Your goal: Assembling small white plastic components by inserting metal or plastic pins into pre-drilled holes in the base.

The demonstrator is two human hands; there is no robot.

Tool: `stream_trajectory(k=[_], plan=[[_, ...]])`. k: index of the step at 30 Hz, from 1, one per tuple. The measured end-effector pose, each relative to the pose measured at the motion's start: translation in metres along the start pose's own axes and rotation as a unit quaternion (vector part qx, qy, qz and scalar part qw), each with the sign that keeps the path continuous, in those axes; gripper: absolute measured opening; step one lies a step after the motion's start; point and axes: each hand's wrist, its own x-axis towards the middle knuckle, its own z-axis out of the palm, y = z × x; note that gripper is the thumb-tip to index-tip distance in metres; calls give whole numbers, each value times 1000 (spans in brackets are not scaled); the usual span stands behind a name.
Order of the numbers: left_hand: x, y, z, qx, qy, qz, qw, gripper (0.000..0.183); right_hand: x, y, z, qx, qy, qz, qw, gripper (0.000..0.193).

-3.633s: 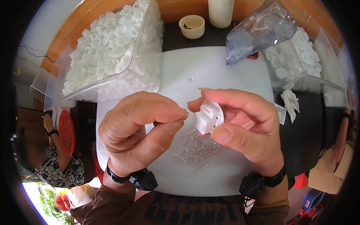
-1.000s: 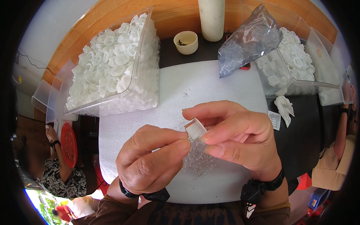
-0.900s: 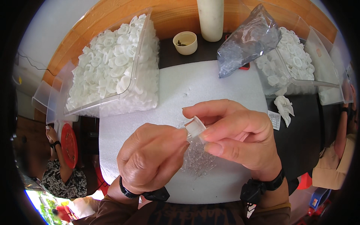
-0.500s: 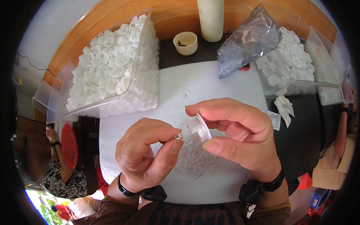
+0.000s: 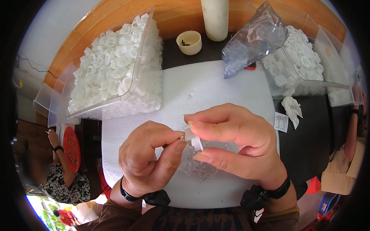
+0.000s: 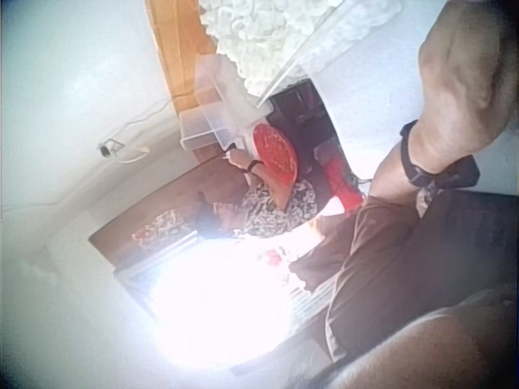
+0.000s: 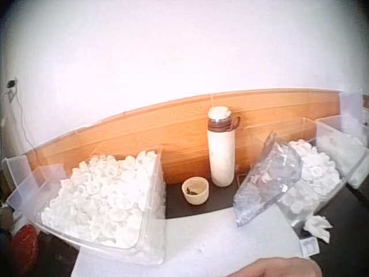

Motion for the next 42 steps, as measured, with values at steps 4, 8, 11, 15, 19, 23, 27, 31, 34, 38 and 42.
stream_trajectory(k=[4, 8, 11, 15, 19, 23, 27, 31, 34, 38, 42], plan=[[0, -3, -3, -21, -29, -22, 999, 15, 1, -1, -1, -38, -12, -21, 999, 40], [1, -3, -5, -127, -87, -191, 969, 10, -2, 6, 2, -34, 32, -20, 999, 40], [1, -2, -3, -234, -58, -304, 922, 9, 0, 5, 3, -47, 37, -11, 998, 40], [1, -4, -5, -280, -60, -316, 905, 8, 1, 1, 2, -80, 31, -15, 996, 41], [2, -6, -5, -332, -73, -335, 879, 9, 1, -1, 2, -116, 25, -8, 993, 40], [0, -14, -3, -393, -100, -345, 847, 10, 0, 2, 3, -100, 35, -27, 994, 40], [0, -21, -4, -400, -124, -354, 836, 11, 2, 1, 0, -159, 7, -57, 986, 42], [-3, -28, 1, -436, -114, -347, 822, 12, 1, -1, 3, -184, 7, -57, 981, 46], [-3, -32, 3, -455, -114, -335, 817, 12, 1, -3, 4, -196, 13, -61, 979, 44], [-3, -37, 1, -501, -130, -320, 794, 19, 0, -2, 6, -198, 10, -70, 978, 44], [-7, -40, 3, -484, -129, -314, 807, 19, 0, -3, 10, -193, 13, -80, 978, 43]])
